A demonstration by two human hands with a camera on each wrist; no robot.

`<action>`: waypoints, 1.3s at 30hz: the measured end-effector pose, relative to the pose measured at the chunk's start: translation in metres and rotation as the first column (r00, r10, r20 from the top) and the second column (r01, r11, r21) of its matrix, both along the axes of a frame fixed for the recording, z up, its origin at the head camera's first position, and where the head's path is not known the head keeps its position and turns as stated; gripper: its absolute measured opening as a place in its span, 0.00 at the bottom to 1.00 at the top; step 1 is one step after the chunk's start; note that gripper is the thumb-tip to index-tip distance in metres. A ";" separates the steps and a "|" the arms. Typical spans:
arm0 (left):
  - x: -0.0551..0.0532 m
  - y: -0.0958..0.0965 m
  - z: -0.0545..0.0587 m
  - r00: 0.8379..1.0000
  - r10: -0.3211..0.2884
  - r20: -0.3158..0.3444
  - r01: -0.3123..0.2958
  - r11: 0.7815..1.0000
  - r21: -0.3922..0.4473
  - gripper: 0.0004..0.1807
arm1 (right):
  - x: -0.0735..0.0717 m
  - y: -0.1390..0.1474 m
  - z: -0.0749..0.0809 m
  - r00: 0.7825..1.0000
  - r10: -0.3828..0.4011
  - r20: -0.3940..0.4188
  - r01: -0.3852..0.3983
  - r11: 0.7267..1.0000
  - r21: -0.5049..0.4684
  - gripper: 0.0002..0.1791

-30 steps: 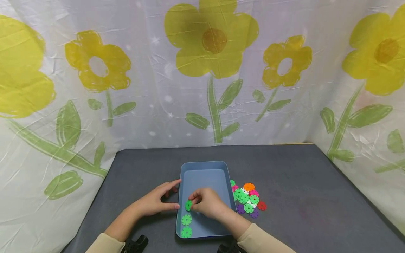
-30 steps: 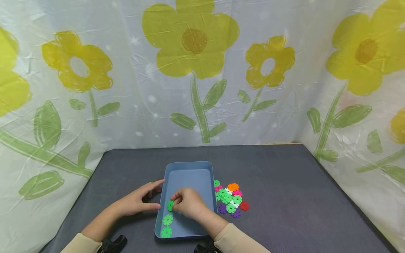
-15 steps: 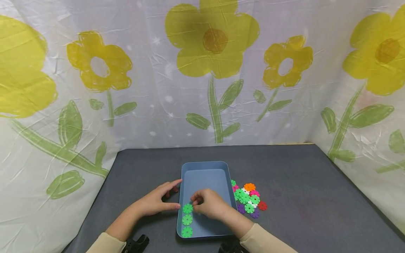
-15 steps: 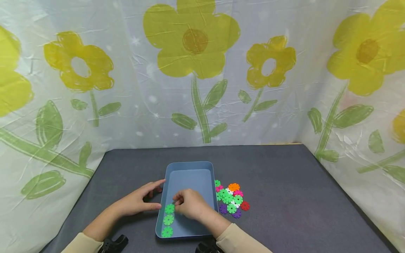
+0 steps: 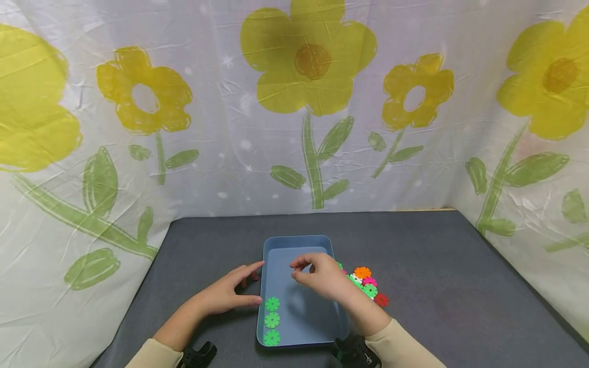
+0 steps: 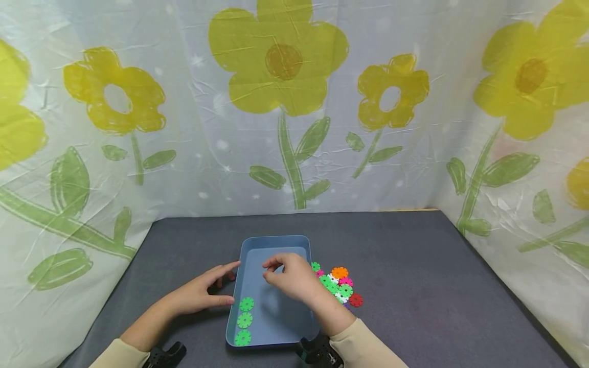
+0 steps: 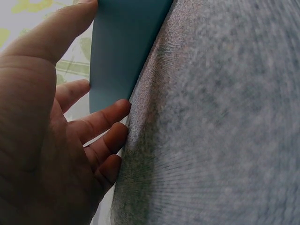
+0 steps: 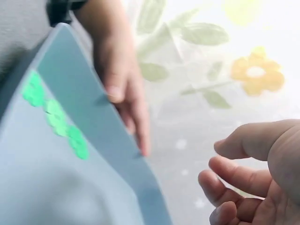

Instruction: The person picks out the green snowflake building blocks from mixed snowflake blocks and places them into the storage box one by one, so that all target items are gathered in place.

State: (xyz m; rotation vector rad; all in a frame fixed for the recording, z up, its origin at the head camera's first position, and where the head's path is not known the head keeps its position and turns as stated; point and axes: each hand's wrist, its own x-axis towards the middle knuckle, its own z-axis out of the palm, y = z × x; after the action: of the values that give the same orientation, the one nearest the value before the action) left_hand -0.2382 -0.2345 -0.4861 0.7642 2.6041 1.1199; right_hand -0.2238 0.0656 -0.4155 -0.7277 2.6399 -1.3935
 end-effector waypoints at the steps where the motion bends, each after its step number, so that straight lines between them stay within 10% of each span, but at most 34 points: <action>1: 0.000 0.000 0.000 1.000 0.000 -0.003 0.000 1.000 -0.001 0.49 | -0.001 0.003 0.003 1.000 -0.007 -0.005 0.007 1.000 -0.012 0.07; 15: 0.001 -0.001 0.002 1.000 0.000 -0.006 0.000 1.000 -0.005 0.50 | -0.025 0.058 0.024 0.988 -0.137 0.072 0.143 0.985 -0.098 0.11; 39: 0.005 0.001 0.006 1.000 -0.001 0.021 0.000 1.000 0.029 0.48 | -0.065 0.101 -0.047 0.997 -0.017 0.079 -0.003 0.969 0.245 0.20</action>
State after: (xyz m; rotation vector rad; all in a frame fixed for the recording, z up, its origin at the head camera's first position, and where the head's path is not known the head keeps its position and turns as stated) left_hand -0.2335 -0.2331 -0.4801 0.7549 2.5752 1.1617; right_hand -0.2889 0.1669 -0.4628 -0.6194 2.6859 -1.0453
